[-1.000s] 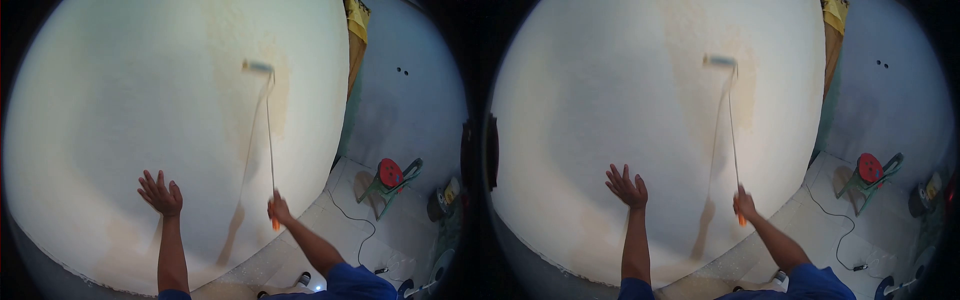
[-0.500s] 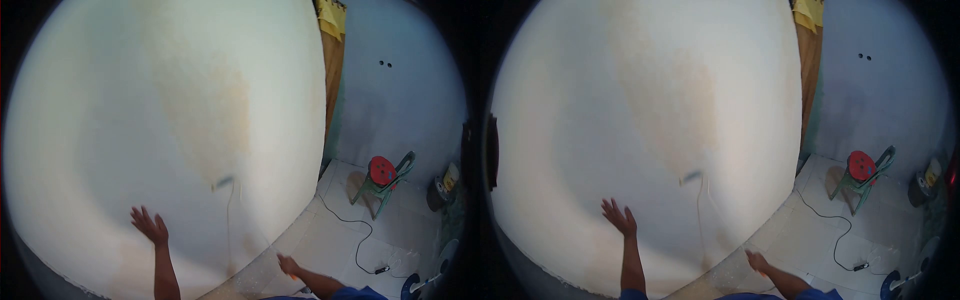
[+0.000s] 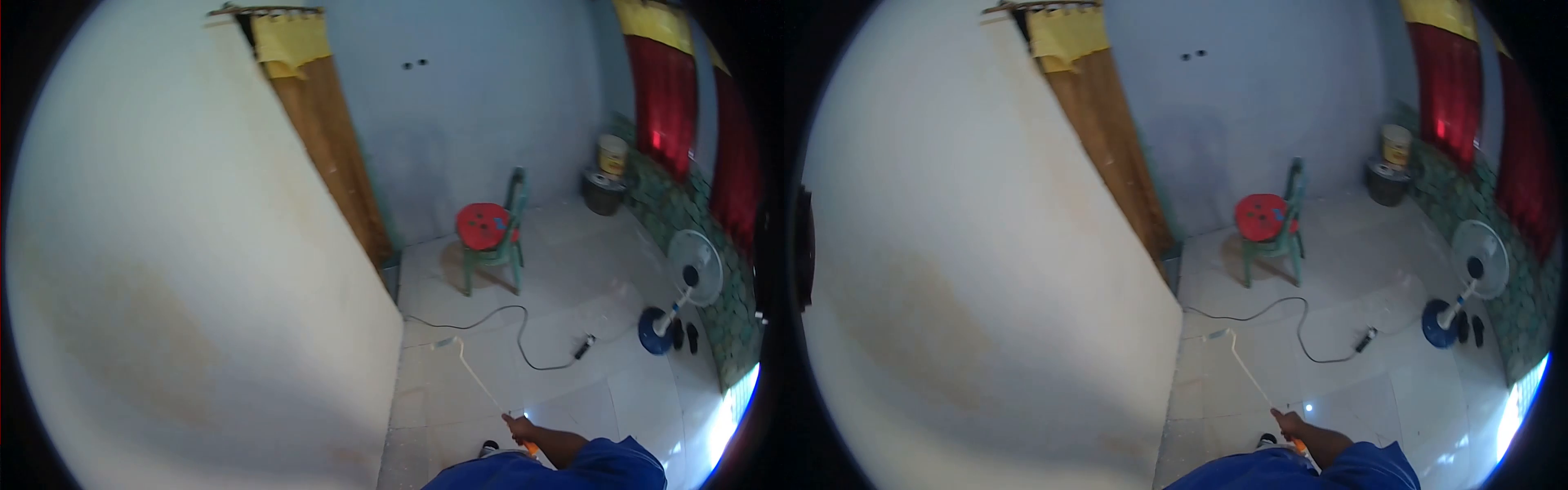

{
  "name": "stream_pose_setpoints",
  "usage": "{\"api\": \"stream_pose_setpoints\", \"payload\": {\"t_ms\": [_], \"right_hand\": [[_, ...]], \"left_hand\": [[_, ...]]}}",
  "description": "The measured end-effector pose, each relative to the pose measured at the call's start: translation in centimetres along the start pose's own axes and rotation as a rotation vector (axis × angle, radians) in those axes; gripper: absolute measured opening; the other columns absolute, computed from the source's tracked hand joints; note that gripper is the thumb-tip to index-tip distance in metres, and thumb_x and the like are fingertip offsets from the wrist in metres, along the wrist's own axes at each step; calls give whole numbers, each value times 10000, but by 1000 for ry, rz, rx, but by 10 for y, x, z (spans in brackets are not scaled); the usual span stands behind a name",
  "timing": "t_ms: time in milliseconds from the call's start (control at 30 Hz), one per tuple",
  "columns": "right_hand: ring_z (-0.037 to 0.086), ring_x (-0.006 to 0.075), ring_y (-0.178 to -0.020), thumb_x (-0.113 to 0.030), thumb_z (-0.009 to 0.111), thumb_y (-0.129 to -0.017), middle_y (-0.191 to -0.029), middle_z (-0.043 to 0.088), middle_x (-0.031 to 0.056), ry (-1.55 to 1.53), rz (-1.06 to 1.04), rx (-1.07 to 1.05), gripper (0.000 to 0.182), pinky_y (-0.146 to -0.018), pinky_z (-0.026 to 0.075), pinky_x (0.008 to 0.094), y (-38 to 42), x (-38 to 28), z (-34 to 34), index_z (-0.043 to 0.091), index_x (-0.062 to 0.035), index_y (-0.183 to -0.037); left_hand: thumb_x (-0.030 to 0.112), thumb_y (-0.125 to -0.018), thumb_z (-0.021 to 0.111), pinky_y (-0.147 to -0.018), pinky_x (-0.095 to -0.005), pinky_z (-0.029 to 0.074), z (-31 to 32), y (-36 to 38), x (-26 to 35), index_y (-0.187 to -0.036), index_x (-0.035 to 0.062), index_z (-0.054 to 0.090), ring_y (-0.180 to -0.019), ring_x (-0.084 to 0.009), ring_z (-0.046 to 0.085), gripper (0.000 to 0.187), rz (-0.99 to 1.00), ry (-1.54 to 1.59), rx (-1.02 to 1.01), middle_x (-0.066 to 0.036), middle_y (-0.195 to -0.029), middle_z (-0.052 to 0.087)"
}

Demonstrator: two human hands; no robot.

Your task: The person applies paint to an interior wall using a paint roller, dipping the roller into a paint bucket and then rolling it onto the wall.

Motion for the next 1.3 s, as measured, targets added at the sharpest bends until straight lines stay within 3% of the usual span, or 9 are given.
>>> {"api": "stream_pose_setpoints", "payload": {"t_ms": [267, 533, 567, 700, 767, 867, 1000, 1100, 1300], "right_hand": [[398, 203, -379, -590, 542, -823, -566, 441, 98, -430, 118, 306, 569, -355, 342, 353, 25, 109, -119, 512, -23, -865], [406, 184, -395, -586, 510, -845, -552, 429, 78, -877, 261, 519, 541, -367, 347, 337, 80, 243, -116, 458, -55, -758], [403, 184, -394, -582, 501, -852, -551, 426, 76, -907, 315, 548, 531, -370, 346, 336, 96, 252, -114, 452, -62, -751], [414, 189, -402, -588, 492, -855, -550, 427, 77, -1122, 380, 639, 535, -378, 370, 347, 98, 325, -103, 452, -66, -747], [459, 229, -408, -574, 494, -862, -586, 486, 108, -1242, 378, 691, 607, -394, 430, 380, 103, 348, -100, 506, 27, -782], [453, 236, -415, -543, 531, -858, -605, 495, 113, -1272, 501, 737, 543, -396, 405, 378, 129, 356, -110, 494, -12, -753], [487, 229, -448, -346, 715, -771, -641, 521, 108, -1536, 433, 801, 355, -420, 440, 394, 123, 368, -120, 536, -40, -776], [502, 232, -441, -278, 740, -735, -608, 530, 98, -1798, 434, 1023, 294, -438, 463, 402, 147, 345, -110, 573, -39, -780], [572, 230, -520, -246, 718, -735, -639, 564, 106, -1799, 548, 1263, 298, -446, 489, 366, 170, 344, -69, 569, -15, -850]], "left_hand": [[379, -925, 471, -905, -515, 407, 56, -120, 102, -1382, 147, 364, -1134, -316, 455, 523, -161, 25, -347, -156, -1329, 436], [325, -903, 525, -692, -456, 498, 212, -186, 228, -1248, 123, 497, -879, -287, 558, 400, -327, 3, -594, -153, -1030, 599], [390, -881, 540, -748, -472, 485, 229, -157, 253, -1243, 136, 493, -919, -300, 556, 445, 1, -490, -392, -176, -1094, 573], [463, -862, 539, -813, -496, 461, 374, -130, 275, -1284, 123, 451, -983, -325, 538, 548, -63, -577, -780, -192, -1199, 512], [483, -872, 508, -853, -517, 443, 448, -109, 282, -1357, 105, 373, -1044, -341, 513, 630, -23, -832, -907, -192, -1289, 443], [473, -884, 490, -890, -506, 432, 515, -24, 350, -1371, 96, 356, -1081, -339, 503, 631, 228, -946, -978, -183, -1301, 443], [403, -902, 514, -916, -461, 432, 628, -30, 391, -1366, 97, 368, -1097, -314, 500, 575, 226, -1242, -1060, -147, -1308, 443], [381, -898, 516, -909, -466, 420, 718, -8, 415, -1325, 85, 397, -1086, -311, 507, 533, 311, -1534, -1080, -152, -1264, 471], [336, -890, 521, -895, -476, 395, 905, 69, 411, -1243, 60, 457, -1063, -305, 523, 453, 525, -1864, -991, -162, -1175, 527]]}}
Point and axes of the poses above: each hand's wrist, its own y-axis away from the middle knuckle, its own z-axis out of the palm, x = y × z, the point moved 10 cm from there along -y, towards the middle knuckle
